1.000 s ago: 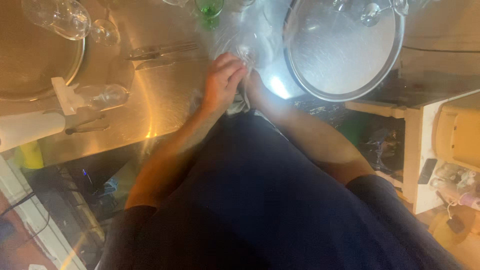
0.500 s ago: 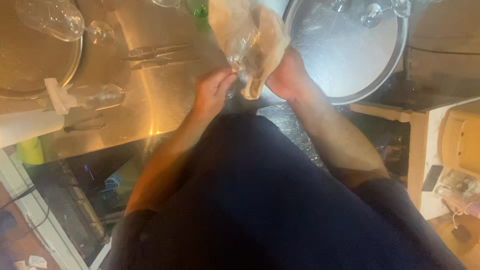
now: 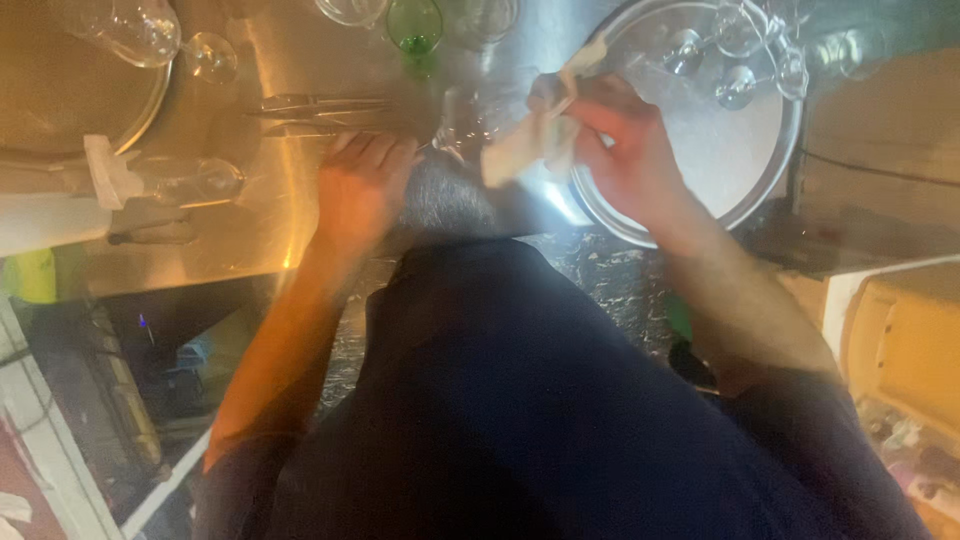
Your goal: The person wipes several wine glasses with a cloth at a stainless steel counter. They handle each glass individually, wiping the bowl and stem before placing it down or moving to the next one.
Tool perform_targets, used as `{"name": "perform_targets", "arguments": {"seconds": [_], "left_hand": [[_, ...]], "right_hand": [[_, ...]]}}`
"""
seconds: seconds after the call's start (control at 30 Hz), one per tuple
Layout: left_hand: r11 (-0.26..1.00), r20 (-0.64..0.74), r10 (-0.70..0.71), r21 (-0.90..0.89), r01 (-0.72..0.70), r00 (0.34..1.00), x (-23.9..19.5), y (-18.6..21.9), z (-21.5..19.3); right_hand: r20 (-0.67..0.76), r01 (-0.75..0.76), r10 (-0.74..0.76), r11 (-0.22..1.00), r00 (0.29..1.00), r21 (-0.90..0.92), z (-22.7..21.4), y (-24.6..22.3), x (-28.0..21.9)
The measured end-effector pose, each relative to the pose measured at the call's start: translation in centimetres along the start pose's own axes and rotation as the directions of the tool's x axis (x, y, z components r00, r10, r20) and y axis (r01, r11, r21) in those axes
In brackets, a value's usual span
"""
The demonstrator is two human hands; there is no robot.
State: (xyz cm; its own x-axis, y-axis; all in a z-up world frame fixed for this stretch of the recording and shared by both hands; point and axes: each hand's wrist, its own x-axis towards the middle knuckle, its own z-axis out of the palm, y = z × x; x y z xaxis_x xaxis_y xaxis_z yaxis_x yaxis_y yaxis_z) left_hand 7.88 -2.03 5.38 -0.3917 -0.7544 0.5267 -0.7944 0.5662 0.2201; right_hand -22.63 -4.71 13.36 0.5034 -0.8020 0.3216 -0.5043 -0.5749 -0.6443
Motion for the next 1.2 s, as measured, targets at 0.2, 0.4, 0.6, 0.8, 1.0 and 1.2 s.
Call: {"name": "perform_targets", "arguments": {"seconds": [0.2, 0.4, 0.6, 0.8, 1.0, 1.2], "left_hand": [[0.949, 0.044, 0.224, 0.22, -0.228, 0.974, 1.4, 0.5, -2.2], [0.924, 0.13, 0.355, 0.103, -0.368, 0.926, 2.2, -0.9, -2.4], [0.954, 0.126, 0.298, -0.024, -0.298, 0.946, 2.5, -2.7, -3.8], [0.555, -0.097, -0.233, -0.83, 0.051, 0.968, 2.4, -0.7, -2.4], [-0.013, 0.729, -0.483, -0.56, 0.828, 0.485, 1.4, -2.3, -0.7], [0.556, 0.065, -0.28, -0.802, 0.217, 0.958, 0.0, -2.1, -1.0]], "right_hand": [[0.641, -0.618, 0.066, 0.354, 0.765, 0.702, -0.9, 1.2, 1.0], [0.701, -0.704, 0.078, 0.137, 0.709, 0.697, 1.4, 2.6, -2.3], [0.694, -0.635, 0.103, -0.324, 0.713, 0.701, 5.5, 5.9, -7.6], [0.653, -0.599, 0.055, -0.344, 0.756, 0.723, 4.8, 1.6, -4.7], [0.664, 0.045, -0.112, 0.992, 0.739, 0.117, 4.9, 1.2, -4.9], [0.818, -0.653, 0.285, -0.497, 0.499, 0.571, 8.3, 4.2, -6.9]]}}
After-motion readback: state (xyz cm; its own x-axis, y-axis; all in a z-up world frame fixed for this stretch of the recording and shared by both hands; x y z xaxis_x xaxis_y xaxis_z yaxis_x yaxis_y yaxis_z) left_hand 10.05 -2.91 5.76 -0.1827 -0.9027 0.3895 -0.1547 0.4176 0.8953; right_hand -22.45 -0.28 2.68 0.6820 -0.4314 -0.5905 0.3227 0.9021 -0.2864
